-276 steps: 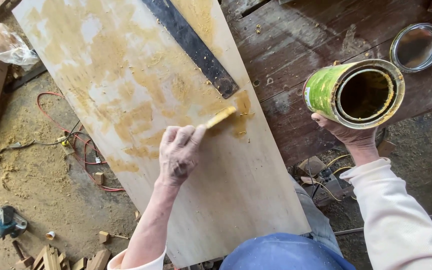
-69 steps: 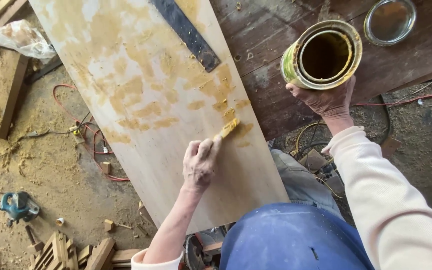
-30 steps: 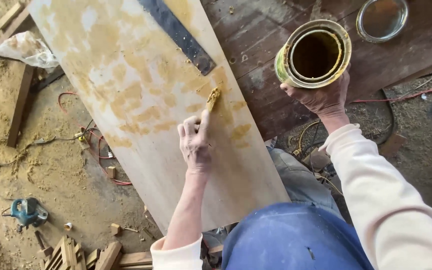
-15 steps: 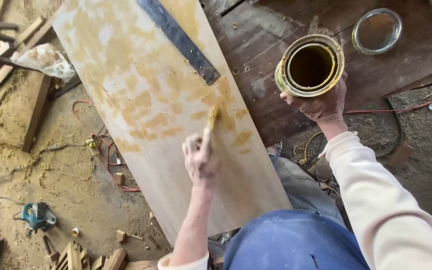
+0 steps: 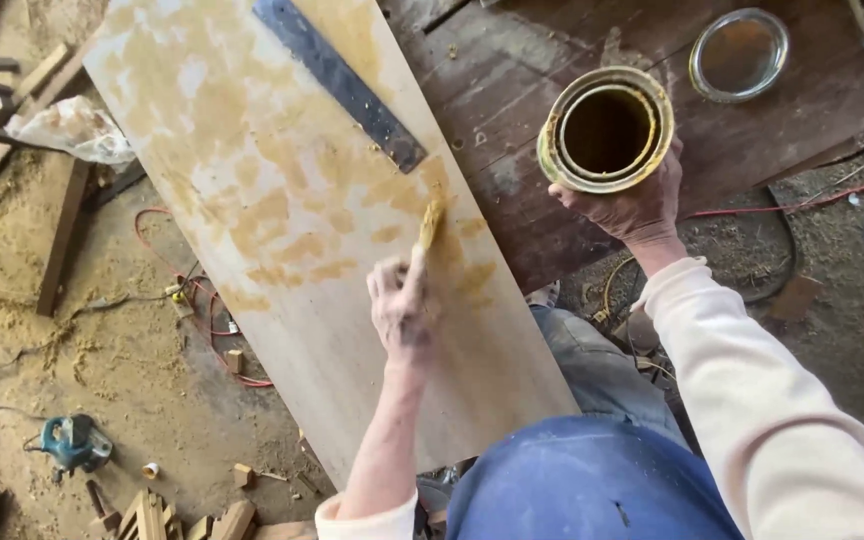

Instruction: The person applies a yellow substance to a wooden board using a small wooden stick and a can of material.

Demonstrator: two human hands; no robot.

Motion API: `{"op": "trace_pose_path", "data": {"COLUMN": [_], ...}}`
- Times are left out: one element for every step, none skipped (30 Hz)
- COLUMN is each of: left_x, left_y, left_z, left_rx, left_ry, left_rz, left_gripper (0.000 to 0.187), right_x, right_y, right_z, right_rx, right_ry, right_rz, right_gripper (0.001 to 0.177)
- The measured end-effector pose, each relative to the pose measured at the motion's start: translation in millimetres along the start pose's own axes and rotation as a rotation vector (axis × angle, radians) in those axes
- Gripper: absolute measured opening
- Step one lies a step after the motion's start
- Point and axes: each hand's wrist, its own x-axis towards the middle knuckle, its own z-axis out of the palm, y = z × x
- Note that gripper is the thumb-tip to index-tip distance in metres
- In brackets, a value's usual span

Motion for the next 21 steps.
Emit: {"op": "trace_pose_path", "data": {"left_x": [12,27,23,23,24,9,-7,-27,-7,6,19,30,41,53,55,55,57,42,27,12,-9], "left_y": [-3,-6,-3,-1,3,5,6,9,14,20,24,15,5,-5,-10,-14,-16,-19,-21,-24,-22], "left_z": [7,14,11,8,6,2,0,-3,-3,-5,-9,-1,5,12,-4,-19,-33,-44,-55,-66,-66], "left_rx": [0.010,0.021,0.024,0.018,0.011,0.010,0.019,0.022,0.015,0.030,0.045,0.054,-0.049,-0.151,-0.141,-0.225,-0.309,-0.309,-0.254,-0.197,-0.194], "left_ry": [0.021,0.050,0.054,0.041,0.028,0.029,0.000,-0.041,-0.049,-0.022,0.005,0.011,0.078,0.148,0.157,0.185,0.213,0.206,0.189,0.173,0.169], "left_rz": [0.026,0.057,0.051,0.059,0.067,0.078,0.056,0.031,0.038,0.065,0.091,0.081,0.077,0.077,0.070,0.035,0.000,0.000,0.002,0.004,0.003], "left_gripper": [0.040,0.047,0.047,0.046,0.046,0.046,0.050,0.054,0.054,0.056,0.057,0.057,0.046,0.035,0.035,0.038,0.041,0.041,0.037,0.033,0.033], "right_x": [1,5,4,4,6,7,7,3,6,6,6,7,9,12,12,9,5,5,5,5,6], "right_y": [-3,-5,-7,-8,-8,-6,-3,0,0,-2,-6,-8,-12,-14,-12,-11,-7,-8,-7,-7,-8], "right_z": [-3,-4,-4,-4,-4,-2,1,-1,-3,-3,-3,-4,-6,-7,-5,-7,-8,-8,-9,-8,-9], "right_rx": [0.026,0.053,0.057,0.048,0.039,0.035,0.012,-0.017,-0.027,0.019,0.064,0.077,0.048,0.020,0.032,0.082,0.133,0.132,0.126,0.123,0.125], "right_ry": [-0.025,-0.043,-0.046,-0.038,-0.029,-0.019,-0.015,-0.021,-0.020,-0.026,-0.032,-0.037,-0.054,-0.069,-0.071,-0.075,-0.079,-0.080,-0.078,-0.075,-0.076], "right_rz": [0.021,0.036,0.031,0.033,0.034,0.036,0.003,-0.022,-0.013,0.016,0.044,0.037,0.018,-0.004,-0.012,0.008,0.029,0.035,0.032,0.027,0.031], "right_gripper": [0.080,0.079,0.079,0.078,0.077,0.077,0.075,0.073,0.073,0.074,0.075,0.075,0.075,0.076,0.076,0.078,0.079,0.079,0.080,0.081,0.081]}}
